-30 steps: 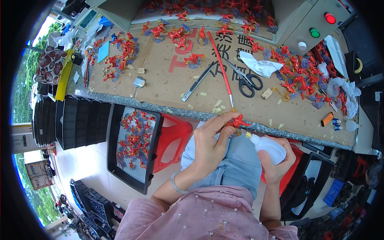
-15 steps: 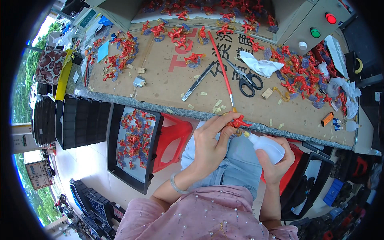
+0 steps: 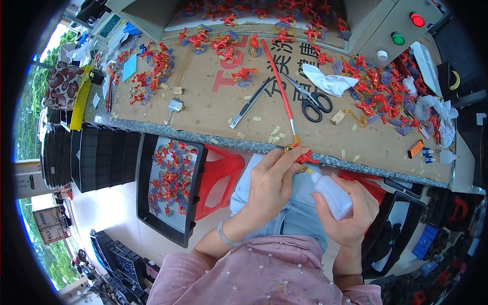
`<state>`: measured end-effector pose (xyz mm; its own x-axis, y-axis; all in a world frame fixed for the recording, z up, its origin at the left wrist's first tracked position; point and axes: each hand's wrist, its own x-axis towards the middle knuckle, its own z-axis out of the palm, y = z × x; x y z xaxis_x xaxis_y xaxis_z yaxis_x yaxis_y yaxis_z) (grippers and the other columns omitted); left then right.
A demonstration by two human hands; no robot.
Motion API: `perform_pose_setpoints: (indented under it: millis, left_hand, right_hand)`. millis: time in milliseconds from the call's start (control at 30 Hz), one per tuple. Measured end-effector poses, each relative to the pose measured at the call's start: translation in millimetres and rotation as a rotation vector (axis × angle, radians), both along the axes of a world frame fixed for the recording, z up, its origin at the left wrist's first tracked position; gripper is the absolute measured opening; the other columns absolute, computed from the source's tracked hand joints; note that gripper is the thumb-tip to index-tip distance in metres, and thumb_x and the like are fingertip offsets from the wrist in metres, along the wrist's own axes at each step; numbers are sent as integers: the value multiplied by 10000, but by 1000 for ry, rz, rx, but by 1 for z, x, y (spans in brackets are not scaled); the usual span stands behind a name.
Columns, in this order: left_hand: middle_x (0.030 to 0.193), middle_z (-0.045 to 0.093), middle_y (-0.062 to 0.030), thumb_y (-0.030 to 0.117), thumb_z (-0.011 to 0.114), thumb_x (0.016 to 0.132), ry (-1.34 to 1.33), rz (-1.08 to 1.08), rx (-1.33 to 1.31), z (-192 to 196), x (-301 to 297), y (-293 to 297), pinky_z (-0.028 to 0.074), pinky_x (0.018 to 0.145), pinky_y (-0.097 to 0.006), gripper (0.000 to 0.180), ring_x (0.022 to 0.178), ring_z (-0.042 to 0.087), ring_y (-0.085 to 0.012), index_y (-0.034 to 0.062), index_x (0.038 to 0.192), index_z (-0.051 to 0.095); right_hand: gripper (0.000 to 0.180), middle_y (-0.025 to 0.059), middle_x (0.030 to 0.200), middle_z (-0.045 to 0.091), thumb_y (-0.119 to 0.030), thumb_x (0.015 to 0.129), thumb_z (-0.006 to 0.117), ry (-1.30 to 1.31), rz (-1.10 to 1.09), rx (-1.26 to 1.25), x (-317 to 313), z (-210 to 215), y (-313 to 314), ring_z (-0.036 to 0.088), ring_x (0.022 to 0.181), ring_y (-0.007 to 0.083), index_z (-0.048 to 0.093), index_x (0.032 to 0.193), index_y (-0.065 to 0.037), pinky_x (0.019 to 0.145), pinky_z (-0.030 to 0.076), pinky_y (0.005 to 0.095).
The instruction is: The recorder is assembling small red and yellow plastic components, likely for toy figurines, using hands, a brush for adhesive, and a liquid dispenser.
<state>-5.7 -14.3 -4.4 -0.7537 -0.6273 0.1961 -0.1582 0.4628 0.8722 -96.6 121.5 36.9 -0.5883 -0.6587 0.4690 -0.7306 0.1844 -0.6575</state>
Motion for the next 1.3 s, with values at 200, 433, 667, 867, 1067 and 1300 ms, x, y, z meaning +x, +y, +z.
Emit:
perform_pose_setpoints:
  millis: [200,433,667,867,1067,1300]
  left_hand:
    - [770,636,-107,-81,613,804,-35,-13,132,4,1,-3,499,619,-257,312,673,636,-163,6,1099,664]
    - [777,636,-109,-84,610,800,-17,-16,148,4,0,-3,495,616,-255,312,674,634,-167,1,1096,664]
    - [747,581,-118,-77,611,806,16,-19,79,-1,0,0,482,581,-282,329,644,616,-200,12,1120,650]
    - [753,559,-129,-81,591,810,-10,-34,-16,2,0,2,486,572,-309,351,655,619,-236,19,1143,635]
    - [820,639,-114,-72,569,857,94,-53,491,-11,1,-2,520,670,-269,318,751,652,-185,-14,1166,618]
    - [987,667,-125,66,544,948,236,-137,977,-21,4,-11,536,790,-324,306,882,669,-208,-39,1235,562]
  right_hand:
    - [369,144,736,661,-114,625,834,-51,4,7,-3,1,1,616,566,249,651,896,56,520,481,304]
    - [357,153,724,660,-125,626,838,-139,-30,6,-3,-1,4,629,566,251,656,877,53,528,486,306]
    - [351,152,735,665,-126,634,832,-143,-25,2,-4,-2,4,634,578,252,654,877,54,537,491,308]
    - [377,139,782,678,-130,647,818,-66,-16,52,1,-1,5,671,682,192,650,932,50,631,505,266]
    - [339,140,786,685,-93,646,803,-316,-51,-40,-7,-8,10,662,651,197,650,905,64,611,513,272]
    - [452,163,882,680,-174,685,716,-839,-108,-464,-26,-16,39,658,724,161,651,1038,101,669,518,257]
